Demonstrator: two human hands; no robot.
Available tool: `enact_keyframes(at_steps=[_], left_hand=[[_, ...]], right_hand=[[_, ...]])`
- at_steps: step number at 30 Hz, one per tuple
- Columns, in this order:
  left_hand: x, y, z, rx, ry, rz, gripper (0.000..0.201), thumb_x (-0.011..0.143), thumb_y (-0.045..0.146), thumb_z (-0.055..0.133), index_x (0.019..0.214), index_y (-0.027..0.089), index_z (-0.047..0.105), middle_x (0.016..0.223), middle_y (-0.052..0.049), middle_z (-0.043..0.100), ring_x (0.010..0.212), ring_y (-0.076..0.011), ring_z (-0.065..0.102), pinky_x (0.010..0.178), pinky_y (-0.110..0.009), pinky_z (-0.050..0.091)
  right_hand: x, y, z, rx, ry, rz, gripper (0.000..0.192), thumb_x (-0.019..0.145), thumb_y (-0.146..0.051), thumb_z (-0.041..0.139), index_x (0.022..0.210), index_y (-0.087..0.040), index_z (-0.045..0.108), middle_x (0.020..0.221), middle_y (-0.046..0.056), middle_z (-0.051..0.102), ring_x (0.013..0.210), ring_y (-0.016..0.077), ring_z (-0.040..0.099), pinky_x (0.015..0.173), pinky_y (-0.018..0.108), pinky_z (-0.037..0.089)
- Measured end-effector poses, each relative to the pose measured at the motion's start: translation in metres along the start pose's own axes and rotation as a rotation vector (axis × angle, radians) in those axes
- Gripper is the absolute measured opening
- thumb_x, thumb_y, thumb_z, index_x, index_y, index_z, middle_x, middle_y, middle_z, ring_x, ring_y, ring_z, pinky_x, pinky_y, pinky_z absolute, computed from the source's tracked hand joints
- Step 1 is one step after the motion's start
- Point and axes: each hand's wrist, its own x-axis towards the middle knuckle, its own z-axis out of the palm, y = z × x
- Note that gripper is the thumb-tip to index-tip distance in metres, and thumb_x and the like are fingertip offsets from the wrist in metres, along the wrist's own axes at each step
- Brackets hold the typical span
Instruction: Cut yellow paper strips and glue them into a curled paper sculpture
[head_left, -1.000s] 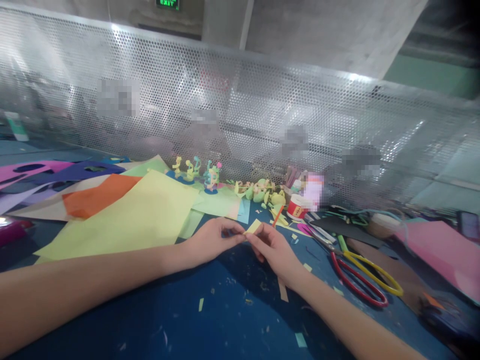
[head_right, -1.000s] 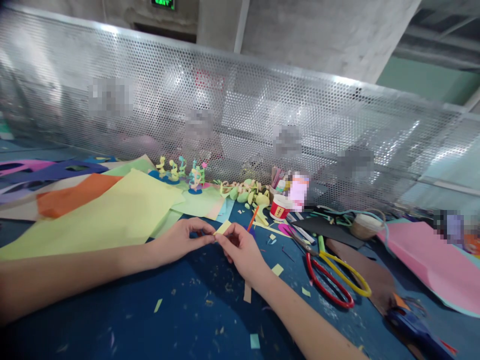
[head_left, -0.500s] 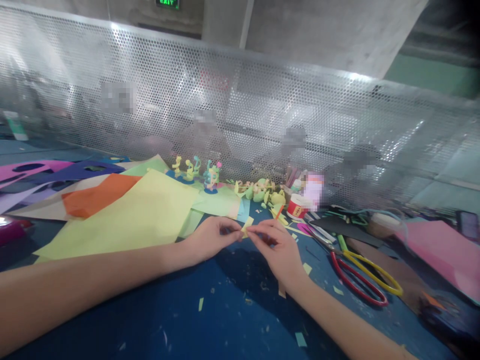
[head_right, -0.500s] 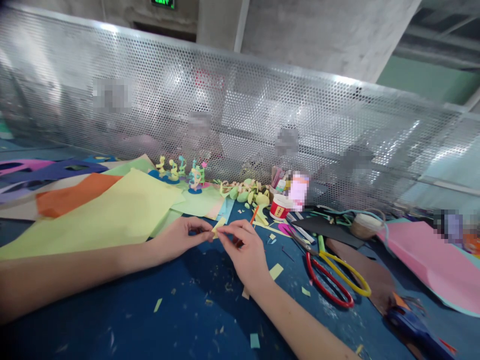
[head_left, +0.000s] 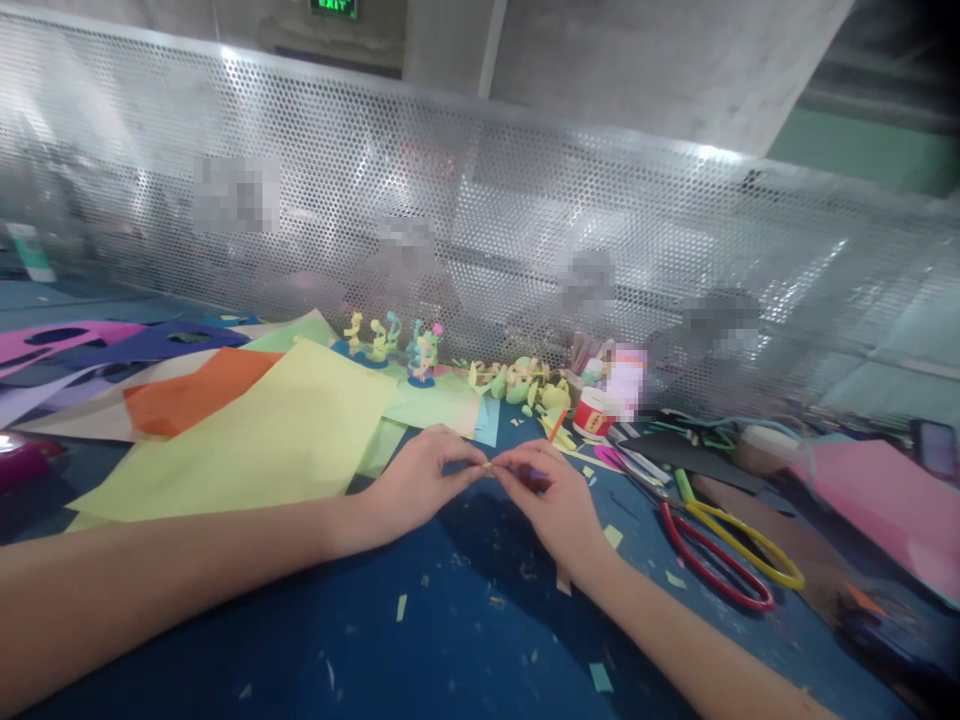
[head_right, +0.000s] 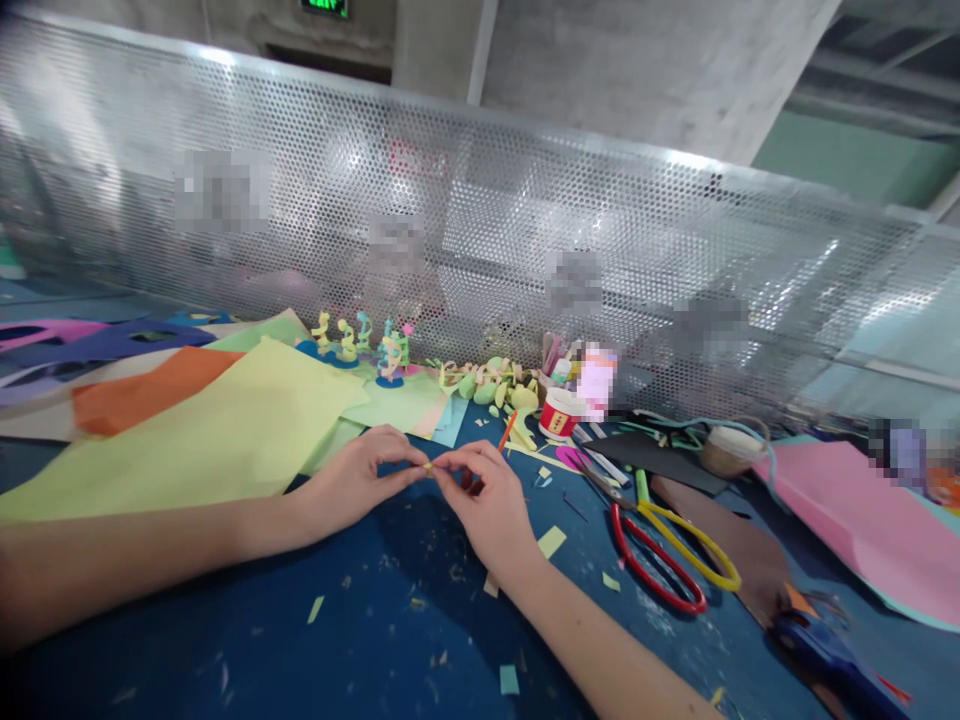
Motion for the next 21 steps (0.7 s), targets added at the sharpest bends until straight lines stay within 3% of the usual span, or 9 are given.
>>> enact_keyframes(at_steps=[6, 12, 21], left_hand=[[0.001, 0.0, -0.001, -0.128, 0.013, -0.08, 0.022, 0.077, 0.041, 0.054, 0.081, 0.022, 0.065, 0.08, 0.0, 0.063, 0.079, -0.0155, 0.055, 0.075, -0.027, 0.042], [0.005, -0.007, 0.004, -0.436, -0.044, -0.206, 0.029, 0.071, 0.042, 0.06, 0.089, 0.018, 0.061, 0.087, -0.002, 0.064, 0.082, -0.0152, 0.058, 0.078, -0.027, 0.043], [0.006, -0.011, 0.006, -0.659, -0.126, -0.326, 0.025, 0.066, 0.039, 0.066, 0.08, 0.017, 0.066, 0.08, -0.001, 0.067, 0.076, -0.0136, 0.06, 0.075, -0.025, 0.044]], right_hand=[[0.0, -0.005, -0.002, 0.105, -0.069, 0.031, 0.016, 0.081, -0.034, 0.051, 0.079, -0.02, 0.058, 0.083, 0.003, 0.052, 0.073, 0.0141, 0.051, 0.057, 0.023, 0.041], [0.002, 0.0, -0.002, 0.281, -0.152, 0.171, 0.02, 0.083, -0.038, 0.047, 0.086, -0.02, 0.054, 0.072, -0.002, 0.049, 0.055, 0.009, 0.042, 0.052, 0.021, 0.036], [0.005, 0.003, -0.002, 0.357, -0.142, 0.214, 0.021, 0.077, -0.038, 0.056, 0.082, -0.017, 0.056, 0.063, -0.004, 0.047, 0.049, 0.0064, 0.039, 0.046, 0.019, 0.033]])
